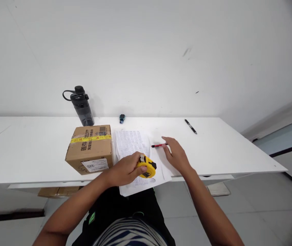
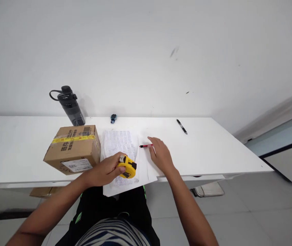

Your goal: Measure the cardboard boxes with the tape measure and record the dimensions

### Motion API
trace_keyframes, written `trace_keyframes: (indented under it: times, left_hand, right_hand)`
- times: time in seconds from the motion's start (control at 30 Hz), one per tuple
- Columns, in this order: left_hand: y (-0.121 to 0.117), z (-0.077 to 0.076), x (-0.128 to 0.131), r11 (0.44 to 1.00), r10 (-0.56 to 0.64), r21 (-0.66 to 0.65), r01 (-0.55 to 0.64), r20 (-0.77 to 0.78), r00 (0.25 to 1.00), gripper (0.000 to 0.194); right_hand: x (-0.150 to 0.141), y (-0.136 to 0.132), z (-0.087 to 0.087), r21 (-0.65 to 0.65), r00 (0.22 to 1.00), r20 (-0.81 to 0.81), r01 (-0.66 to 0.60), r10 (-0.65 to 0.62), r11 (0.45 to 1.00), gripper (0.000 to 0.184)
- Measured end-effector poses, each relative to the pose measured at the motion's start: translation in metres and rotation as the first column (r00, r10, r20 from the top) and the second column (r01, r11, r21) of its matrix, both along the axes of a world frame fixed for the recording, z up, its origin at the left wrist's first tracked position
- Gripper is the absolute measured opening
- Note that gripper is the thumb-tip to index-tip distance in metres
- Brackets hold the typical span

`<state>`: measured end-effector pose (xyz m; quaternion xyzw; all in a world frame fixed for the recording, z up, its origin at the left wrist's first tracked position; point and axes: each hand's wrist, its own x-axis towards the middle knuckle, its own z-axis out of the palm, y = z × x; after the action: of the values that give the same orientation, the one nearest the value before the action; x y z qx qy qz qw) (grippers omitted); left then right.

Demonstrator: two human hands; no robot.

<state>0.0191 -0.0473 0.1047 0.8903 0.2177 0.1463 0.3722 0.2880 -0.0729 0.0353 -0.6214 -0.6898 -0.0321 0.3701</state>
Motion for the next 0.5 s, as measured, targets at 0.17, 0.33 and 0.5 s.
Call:
trace_keyframes:
  times: [0.17, 0.33, 0.5]
  left_hand:
    - [-0.007, -0.01, 0.028, 0.973, -0.081, 0.181, 0.144, -0.317, 0.945, 0.036]
    - [-0.044, -0.042, 0.046, 0.948, -0.113, 0.246, 0.2, -0.327, 0.938, 0.054]
    - [-0.063, -0.073, 0.06, 0.915, -0.066, 0.351, 0.198, -0.355, 0.933, 0.052]
  right_hand:
    - [0.047, 0.046, -0.025, -0.225, 0.952, 0.298, 0.134, -0.063, 0.965, 0.028]
    - [0.057, 0.047, -0.018, -0.195, 0.977, 0.203, 0.106, -0.066, 0.975, 0.027]
    - [0.028, 0.028, -0.011, -0.15, 0.993, -0.114, 0.004, -0.021, 0.989, 0.022]
